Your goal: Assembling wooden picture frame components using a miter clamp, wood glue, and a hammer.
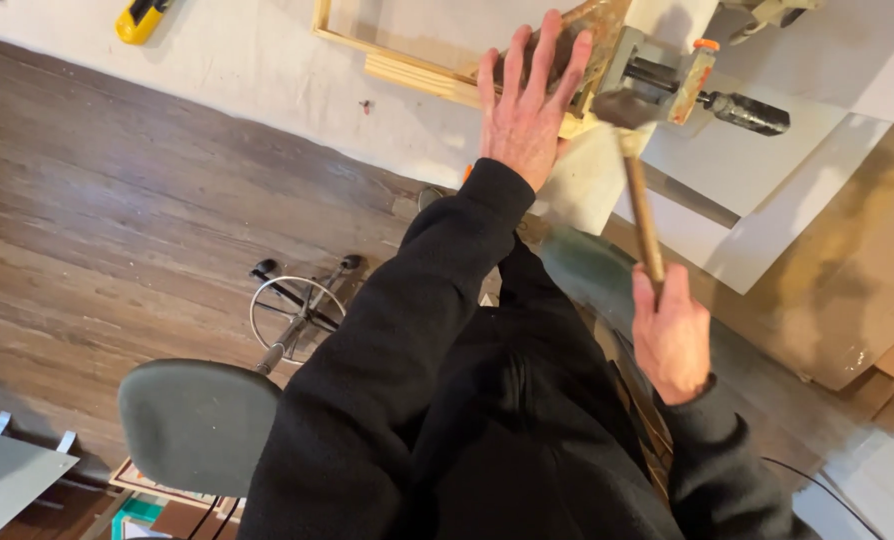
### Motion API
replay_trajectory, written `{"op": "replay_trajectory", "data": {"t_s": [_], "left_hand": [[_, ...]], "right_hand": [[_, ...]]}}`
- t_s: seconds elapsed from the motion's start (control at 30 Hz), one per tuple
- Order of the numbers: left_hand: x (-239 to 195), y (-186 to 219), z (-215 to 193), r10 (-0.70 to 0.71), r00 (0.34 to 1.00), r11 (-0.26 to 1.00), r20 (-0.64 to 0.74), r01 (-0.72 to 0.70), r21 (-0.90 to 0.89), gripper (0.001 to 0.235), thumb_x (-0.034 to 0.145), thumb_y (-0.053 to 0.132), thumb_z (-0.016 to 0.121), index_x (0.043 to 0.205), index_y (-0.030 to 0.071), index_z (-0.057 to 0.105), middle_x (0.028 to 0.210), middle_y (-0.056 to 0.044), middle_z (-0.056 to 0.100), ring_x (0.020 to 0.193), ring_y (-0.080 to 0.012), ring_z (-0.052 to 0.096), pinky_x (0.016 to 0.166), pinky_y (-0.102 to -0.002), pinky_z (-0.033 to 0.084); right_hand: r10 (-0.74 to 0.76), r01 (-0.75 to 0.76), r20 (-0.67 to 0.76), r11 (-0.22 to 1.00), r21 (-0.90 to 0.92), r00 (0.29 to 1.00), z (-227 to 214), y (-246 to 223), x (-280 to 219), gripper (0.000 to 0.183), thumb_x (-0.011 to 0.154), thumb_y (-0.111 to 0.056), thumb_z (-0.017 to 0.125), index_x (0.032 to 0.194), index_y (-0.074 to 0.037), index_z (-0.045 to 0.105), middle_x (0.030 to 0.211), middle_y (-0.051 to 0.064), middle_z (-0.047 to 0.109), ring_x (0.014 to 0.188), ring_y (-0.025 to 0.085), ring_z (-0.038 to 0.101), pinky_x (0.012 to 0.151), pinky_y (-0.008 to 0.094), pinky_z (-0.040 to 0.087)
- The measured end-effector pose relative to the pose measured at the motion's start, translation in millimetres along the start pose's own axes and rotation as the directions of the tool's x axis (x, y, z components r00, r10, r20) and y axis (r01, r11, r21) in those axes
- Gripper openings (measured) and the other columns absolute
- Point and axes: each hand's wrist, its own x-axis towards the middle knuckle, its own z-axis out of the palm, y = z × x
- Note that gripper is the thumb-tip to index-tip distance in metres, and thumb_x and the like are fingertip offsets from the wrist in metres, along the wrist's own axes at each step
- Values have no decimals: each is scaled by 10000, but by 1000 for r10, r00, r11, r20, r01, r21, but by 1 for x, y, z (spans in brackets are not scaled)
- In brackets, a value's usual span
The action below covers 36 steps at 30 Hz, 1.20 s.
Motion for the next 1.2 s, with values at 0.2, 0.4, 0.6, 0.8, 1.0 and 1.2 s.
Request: {"op": "replay_trajectory", "data": {"t_s": [0.2, 0.4, 0.6, 0.8, 1.0, 1.2], "left_hand": [[-1, 0, 4, 12, 999, 1000, -46, -14, -27, 1266, 590, 217, 959, 1631, 214, 238, 1699, -142, 161, 1510, -409, 311, 1226, -660, 258], [-4, 1, 4, 1, 1000, 1000, -30, -2, -23, 1259, 587, 210, 948, 1628, 221, 240, 1699, -143, 160, 1505, -401, 320, 1238, -654, 259], [-1, 3, 3, -24, 1000, 1000, -8, 24, 11, 1244, 575, 194, 943, 1615, 210, 263, 1688, -143, 183, 1502, -396, 325, 1229, -665, 258], [-2, 1, 7, 8, 996, 1000, -86, -8, -1, 1279, 588, 208, 967, 1635, 237, 232, 1707, -120, 159, 1523, -379, 307, 1244, -642, 261], [2, 3, 2, -16, 1000, 999, -8, 16, 30, 1269, 566, 203, 960, 1619, 211, 254, 1685, -150, 179, 1503, -402, 315, 1221, -666, 263], [-2, 1, 6, 3, 999, 1000, -39, -3, -10, 1291, 589, 235, 974, 1644, 228, 231, 1712, -128, 163, 1528, -378, 308, 1251, -641, 263]], "right_hand": [[17, -2, -87, 986, 168, 996, 9, 4, 4, 208, 1091, -229, 568, 1155, -33, 544, 796, 254, 656, 680, 426, 674, 590, 497, 530], [-47, 51, -46, 992, 113, 998, 2, -2, -4, 198, 1093, -215, 580, 1158, -28, 566, 768, 232, 657, 661, 400, 666, 578, 459, 518], [-110, 115, -74, 991, 68, 991, 17, 24, 8, 209, 1112, -214, 577, 1177, -16, 557, 790, 201, 673, 658, 314, 678, 583, 433, 535], [-65, 89, -134, 980, 179, 989, 2, 13, 0, 184, 1103, -186, 561, 1183, -20, 569, 783, 190, 664, 624, 318, 675, 574, 447, 547], [-88, 89, 22, 995, -40, 996, 10, 19, 13, 190, 1116, -184, 571, 1205, -16, 582, 839, 231, 663, 671, 390, 673, 537, 466, 520], [-42, 68, -147, 982, 176, 988, 11, 21, 10, 212, 1098, -226, 568, 1179, -31, 566, 781, 227, 655, 669, 408, 685, 604, 496, 541]]}}
